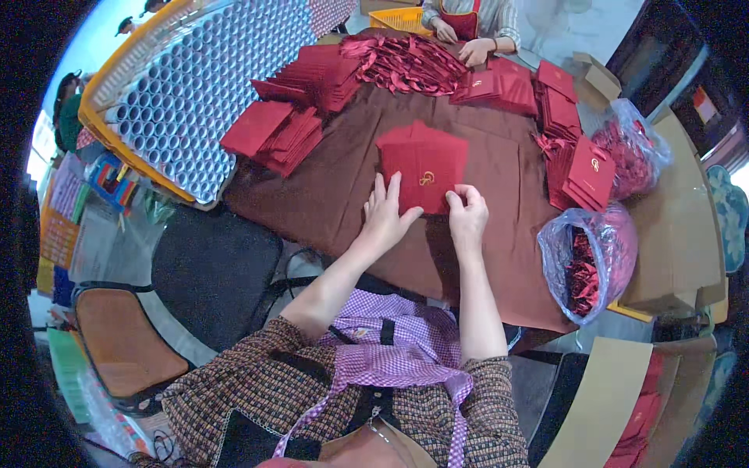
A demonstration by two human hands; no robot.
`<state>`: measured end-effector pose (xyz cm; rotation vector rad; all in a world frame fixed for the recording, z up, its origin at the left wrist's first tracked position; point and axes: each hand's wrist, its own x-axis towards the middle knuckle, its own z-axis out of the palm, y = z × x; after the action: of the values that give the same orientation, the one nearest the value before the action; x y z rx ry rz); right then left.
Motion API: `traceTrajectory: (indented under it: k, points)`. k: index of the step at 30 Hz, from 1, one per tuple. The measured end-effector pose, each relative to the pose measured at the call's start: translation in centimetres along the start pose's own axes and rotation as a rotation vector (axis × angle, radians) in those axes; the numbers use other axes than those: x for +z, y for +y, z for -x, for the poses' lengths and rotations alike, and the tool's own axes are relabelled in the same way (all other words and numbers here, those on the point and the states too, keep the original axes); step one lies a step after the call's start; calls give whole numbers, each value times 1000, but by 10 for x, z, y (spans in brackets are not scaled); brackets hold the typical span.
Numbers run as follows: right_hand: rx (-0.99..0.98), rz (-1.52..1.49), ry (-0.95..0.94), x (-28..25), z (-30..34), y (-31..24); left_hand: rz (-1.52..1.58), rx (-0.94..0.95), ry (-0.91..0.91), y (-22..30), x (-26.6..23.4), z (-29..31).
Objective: The person picks up a red envelope and a ribbon, threads the ribbon through the envelope holes, and ties it into a bow before placing it in a box and repeating the process.
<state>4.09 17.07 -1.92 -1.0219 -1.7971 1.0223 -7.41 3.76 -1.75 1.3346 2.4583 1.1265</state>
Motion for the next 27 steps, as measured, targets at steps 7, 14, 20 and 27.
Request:
traceTrajectory:
  k: [7,14,20,27]
  points:
    - [-121,-4,36,-40,0,-40,42,367,368,28,-49,-16]
    - [-622,380,-198,-96,10,-90,154,694,362,78,-71,-19]
    - [-399,190,-366,-115,15,-84,97,809,50,80,-42,-22]
    - [-232,-266,-201,-119,19,-34,248,581,-123,68,-15,-15]
